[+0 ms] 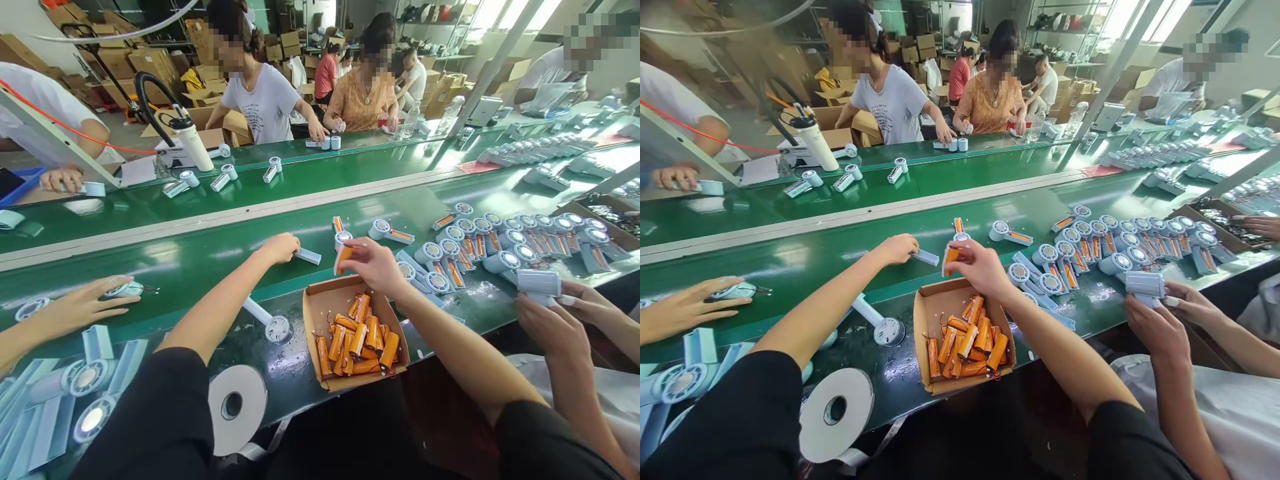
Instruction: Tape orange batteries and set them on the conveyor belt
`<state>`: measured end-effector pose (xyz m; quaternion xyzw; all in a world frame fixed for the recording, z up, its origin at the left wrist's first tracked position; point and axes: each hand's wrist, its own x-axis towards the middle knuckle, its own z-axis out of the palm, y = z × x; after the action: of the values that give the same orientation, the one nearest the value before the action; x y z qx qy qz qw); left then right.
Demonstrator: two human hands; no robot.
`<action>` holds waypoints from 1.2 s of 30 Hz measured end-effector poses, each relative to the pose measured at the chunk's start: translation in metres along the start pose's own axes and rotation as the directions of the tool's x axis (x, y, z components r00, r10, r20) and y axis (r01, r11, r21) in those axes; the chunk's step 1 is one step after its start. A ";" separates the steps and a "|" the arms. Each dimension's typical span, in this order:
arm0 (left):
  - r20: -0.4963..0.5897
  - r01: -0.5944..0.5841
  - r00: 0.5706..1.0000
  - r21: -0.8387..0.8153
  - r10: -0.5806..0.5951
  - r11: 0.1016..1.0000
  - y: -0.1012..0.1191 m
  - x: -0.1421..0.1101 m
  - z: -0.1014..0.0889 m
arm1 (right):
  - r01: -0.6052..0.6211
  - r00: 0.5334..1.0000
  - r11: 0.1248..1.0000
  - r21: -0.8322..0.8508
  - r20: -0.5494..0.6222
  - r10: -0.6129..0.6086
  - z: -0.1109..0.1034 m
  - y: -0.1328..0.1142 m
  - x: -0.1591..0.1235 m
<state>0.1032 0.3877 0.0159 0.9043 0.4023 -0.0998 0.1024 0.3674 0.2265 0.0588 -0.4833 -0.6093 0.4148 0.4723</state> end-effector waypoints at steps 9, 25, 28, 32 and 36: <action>-0.011 0.024 1.000 -0.177 -0.026 0.984 0.000 0.006 -0.009 | 0.081 0.973 0.646 -0.759 0.199 0.112 0.060 0.028 0.092; -0.165 0.231 0.932 -0.415 -0.322 0.880 0.030 0.025 0.007 | 0.245 0.900 0.291 -0.925 0.329 0.287 0.059 0.031 0.098; -0.184 0.218 0.928 -0.440 -0.325 0.871 0.032 0.028 0.008 | 0.224 0.910 0.285 -0.932 0.304 0.281 0.046 0.032 0.093; -0.203 0.209 0.921 -0.463 -0.333 0.861 0.037 0.032 0.010 | 0.228 0.898 0.266 -0.937 0.308 0.313 0.042 0.033 0.089; -0.210 0.221 0.910 -0.480 -0.356 0.849 0.040 0.035 0.013 | 0.283 0.853 0.268 -0.921 0.369 0.369 0.056 0.031 0.099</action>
<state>0.1550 0.3829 -0.0012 0.7893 0.5576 0.1149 0.2300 0.3105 0.3263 0.0342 -0.5532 -0.8206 0.0866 -0.1143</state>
